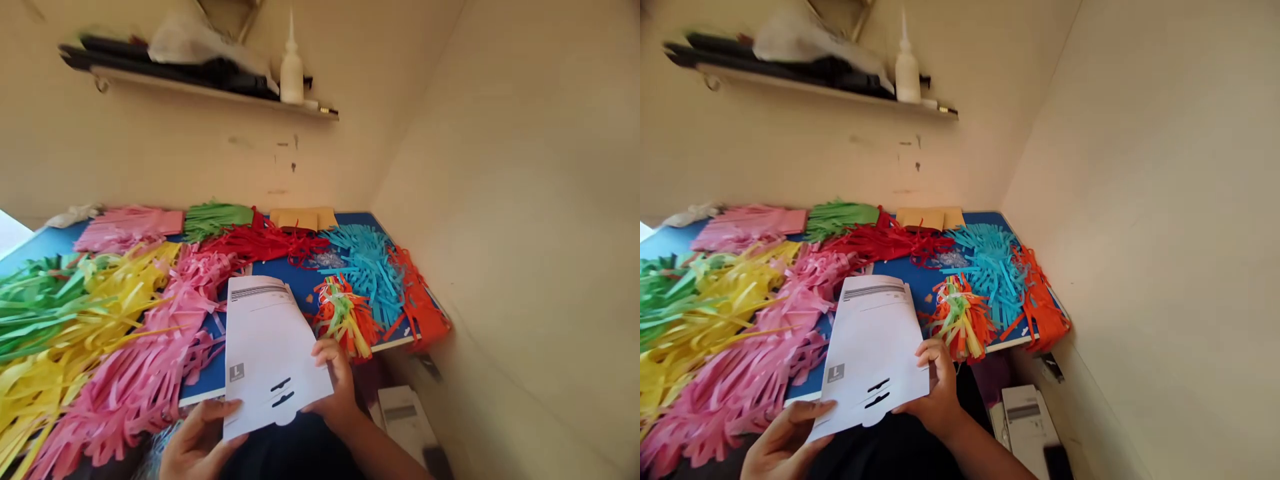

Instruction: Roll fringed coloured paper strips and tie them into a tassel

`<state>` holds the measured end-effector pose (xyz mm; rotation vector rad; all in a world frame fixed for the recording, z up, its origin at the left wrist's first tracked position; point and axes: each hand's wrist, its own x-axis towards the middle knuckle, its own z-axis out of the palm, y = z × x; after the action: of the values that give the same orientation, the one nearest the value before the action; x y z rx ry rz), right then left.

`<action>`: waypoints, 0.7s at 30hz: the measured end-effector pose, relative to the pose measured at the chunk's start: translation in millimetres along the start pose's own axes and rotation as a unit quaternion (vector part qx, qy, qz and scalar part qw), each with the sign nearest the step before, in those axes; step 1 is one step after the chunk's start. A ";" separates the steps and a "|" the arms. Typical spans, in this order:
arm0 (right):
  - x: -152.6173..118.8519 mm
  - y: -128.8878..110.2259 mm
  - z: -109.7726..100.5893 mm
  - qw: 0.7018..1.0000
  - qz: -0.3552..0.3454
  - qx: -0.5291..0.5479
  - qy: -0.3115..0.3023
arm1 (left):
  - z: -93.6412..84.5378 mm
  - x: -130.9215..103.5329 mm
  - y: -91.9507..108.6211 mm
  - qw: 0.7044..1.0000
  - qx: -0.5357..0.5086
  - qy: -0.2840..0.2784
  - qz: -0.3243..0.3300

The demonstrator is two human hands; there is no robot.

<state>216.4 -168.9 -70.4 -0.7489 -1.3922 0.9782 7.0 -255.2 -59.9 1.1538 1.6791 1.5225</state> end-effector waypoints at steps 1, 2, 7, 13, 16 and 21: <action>-2.0 4.9 -1.3 1.000 0.013 -0.006 0.003 | 0.7 0.2 -7.4 1.000 0.002 0.004 -0.016; -3.2 9.0 -3.4 1.000 0.023 -0.011 -0.005 | 1.0 -0.6 -14.7 0.999 0.001 0.005 -0.032; -4.0 21.1 -12.9 0.995 0.052 -0.032 -0.077 | -1.4 -9.2 -42.5 0.997 -0.012 0.005 -0.082; -21.6 15.9 11.7 0.990 0.136 -0.010 0.042 | 12.7 -25.2 -49.7 0.999 0.026 0.034 -0.002; -28.7 11.1 25.4 0.965 0.237 0.088 0.075 | 23.2 -38.2 -51.9 0.996 0.052 0.065 0.029; -33.5 15.0 37.5 0.908 0.340 0.196 0.145 | 28.4 -47.9 -61.9 0.990 0.107 0.068 0.056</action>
<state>180.0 -196.8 -96.1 -1.0427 -0.6302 1.5556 40.2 -282.5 -131.2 1.2984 1.9358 1.5493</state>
